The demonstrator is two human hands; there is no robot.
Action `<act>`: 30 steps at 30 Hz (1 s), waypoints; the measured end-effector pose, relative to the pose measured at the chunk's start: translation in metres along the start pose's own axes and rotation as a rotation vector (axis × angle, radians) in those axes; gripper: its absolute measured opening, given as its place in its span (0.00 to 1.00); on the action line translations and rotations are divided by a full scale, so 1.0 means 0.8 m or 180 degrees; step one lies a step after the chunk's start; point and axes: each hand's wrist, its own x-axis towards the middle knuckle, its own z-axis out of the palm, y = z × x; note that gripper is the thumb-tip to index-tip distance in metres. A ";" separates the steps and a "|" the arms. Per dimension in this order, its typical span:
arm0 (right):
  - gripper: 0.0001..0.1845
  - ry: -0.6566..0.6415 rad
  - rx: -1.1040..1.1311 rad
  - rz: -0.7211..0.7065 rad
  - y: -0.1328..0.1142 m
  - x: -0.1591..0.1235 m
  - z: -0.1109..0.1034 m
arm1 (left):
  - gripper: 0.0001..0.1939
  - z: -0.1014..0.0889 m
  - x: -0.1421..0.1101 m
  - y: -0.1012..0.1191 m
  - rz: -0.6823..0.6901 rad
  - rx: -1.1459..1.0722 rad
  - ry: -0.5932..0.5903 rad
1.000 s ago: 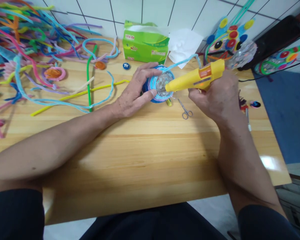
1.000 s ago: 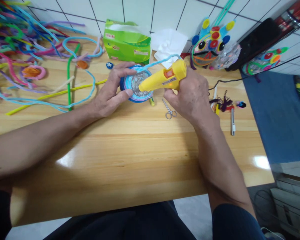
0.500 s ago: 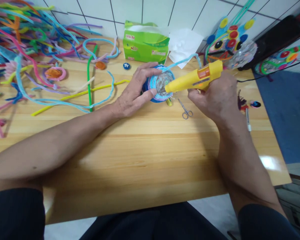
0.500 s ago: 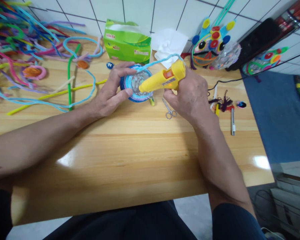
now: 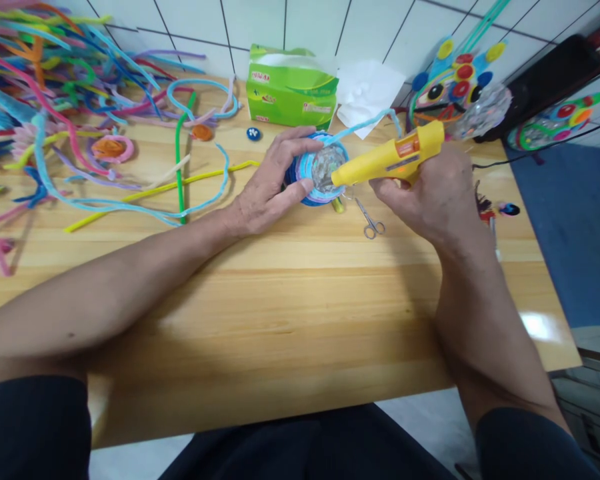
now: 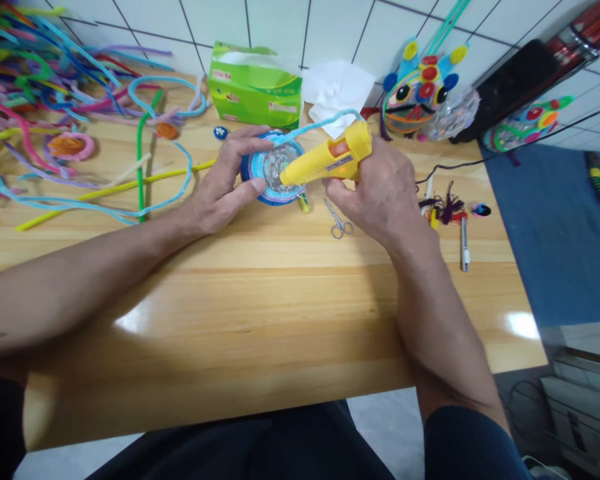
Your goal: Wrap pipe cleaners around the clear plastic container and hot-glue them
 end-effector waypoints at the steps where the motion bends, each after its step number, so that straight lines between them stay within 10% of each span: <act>1: 0.13 0.0015 -0.0016 0.0005 0.000 0.000 0.000 | 0.30 0.001 0.000 0.000 0.0034 0.0007 0.0005; 30: 0.18 -0.0093 -0.0108 0.0138 -0.004 -0.006 0.005 | 0.32 0.003 0.000 -0.008 -0.0013 -0.0016 0.0073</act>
